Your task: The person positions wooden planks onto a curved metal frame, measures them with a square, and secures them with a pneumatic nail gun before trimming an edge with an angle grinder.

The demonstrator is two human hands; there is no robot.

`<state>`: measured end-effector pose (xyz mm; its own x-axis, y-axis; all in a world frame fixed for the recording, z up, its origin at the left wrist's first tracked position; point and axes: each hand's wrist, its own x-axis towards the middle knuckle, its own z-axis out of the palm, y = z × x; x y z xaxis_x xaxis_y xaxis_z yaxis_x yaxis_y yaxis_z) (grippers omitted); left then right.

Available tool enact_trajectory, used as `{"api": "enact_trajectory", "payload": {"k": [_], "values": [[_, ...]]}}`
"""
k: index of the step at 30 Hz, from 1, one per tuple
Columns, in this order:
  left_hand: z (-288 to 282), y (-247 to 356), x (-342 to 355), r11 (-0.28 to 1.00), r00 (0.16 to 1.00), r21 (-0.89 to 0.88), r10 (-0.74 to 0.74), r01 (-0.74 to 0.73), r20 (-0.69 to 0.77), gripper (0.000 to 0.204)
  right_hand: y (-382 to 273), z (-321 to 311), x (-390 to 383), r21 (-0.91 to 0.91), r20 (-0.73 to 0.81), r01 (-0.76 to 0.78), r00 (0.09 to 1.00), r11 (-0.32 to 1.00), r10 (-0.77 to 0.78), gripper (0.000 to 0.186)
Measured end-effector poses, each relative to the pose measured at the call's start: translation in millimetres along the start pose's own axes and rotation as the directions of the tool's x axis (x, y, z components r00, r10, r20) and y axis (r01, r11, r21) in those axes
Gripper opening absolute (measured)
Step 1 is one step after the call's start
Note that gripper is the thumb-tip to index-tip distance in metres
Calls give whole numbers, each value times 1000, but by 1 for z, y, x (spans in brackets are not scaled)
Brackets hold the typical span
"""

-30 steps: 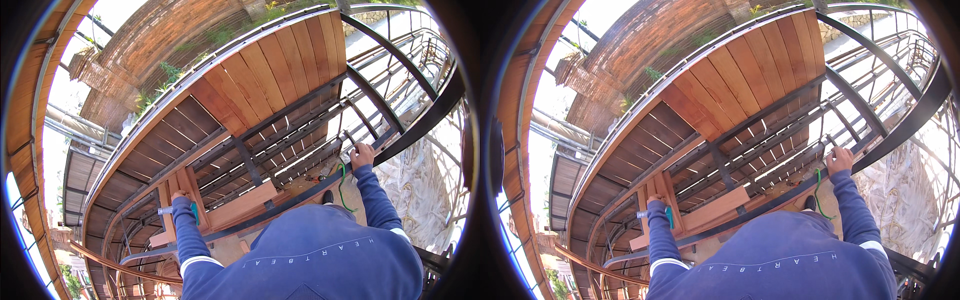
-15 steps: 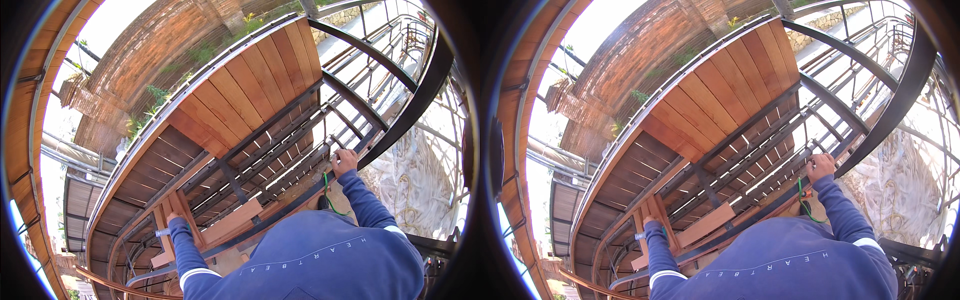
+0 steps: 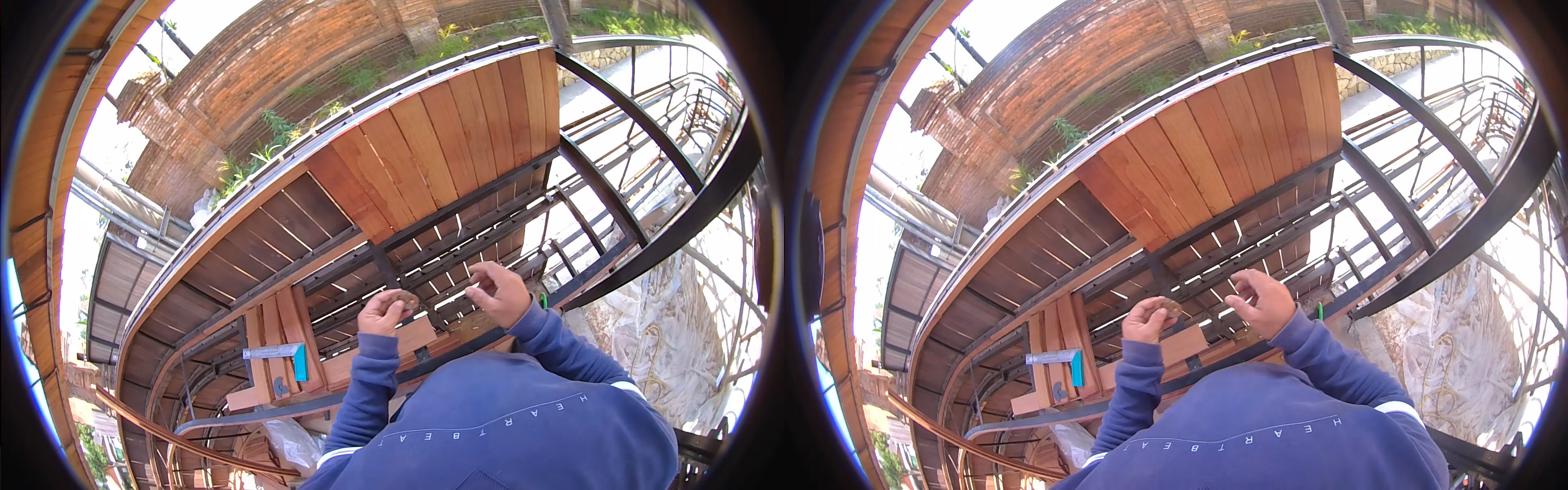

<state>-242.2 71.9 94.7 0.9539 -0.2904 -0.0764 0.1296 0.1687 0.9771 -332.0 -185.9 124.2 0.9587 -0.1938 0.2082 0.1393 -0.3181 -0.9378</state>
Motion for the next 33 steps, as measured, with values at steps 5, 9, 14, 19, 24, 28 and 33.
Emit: {"api": "enact_trajectory", "payload": {"k": [5,9,14,19,24,28,33], "values": [[29,0,21,996,982,-92,10,7,190,16,-11,71,24,65,-4,2,1000,998,-2,12],[2,27,47,1000,987,-23,-1,4,160,11,-15,90,53,35,-50,79,996,996,-77,9],[-47,103,137,943,999,-329,36,-41,-20,22,-38,101,128,214,-246,126,967,969,-71,10],[-79,192,230,947,983,-267,183,-177,-3,19,-45,108,209,122,-352,198,925,973,-144,10],[-61,232,271,971,968,8,238,-239,81,15,-41,124,263,47,-390,216,903,975,-181,10],[-51,225,277,145,734,852,593,-503,332,32,-38,130,284,-45,-380,242,893,969,-241,12],[-53,228,280,-56,824,901,384,-430,417,43,-45,140,299,-72,-379,294,876,953,-299,13]]}}
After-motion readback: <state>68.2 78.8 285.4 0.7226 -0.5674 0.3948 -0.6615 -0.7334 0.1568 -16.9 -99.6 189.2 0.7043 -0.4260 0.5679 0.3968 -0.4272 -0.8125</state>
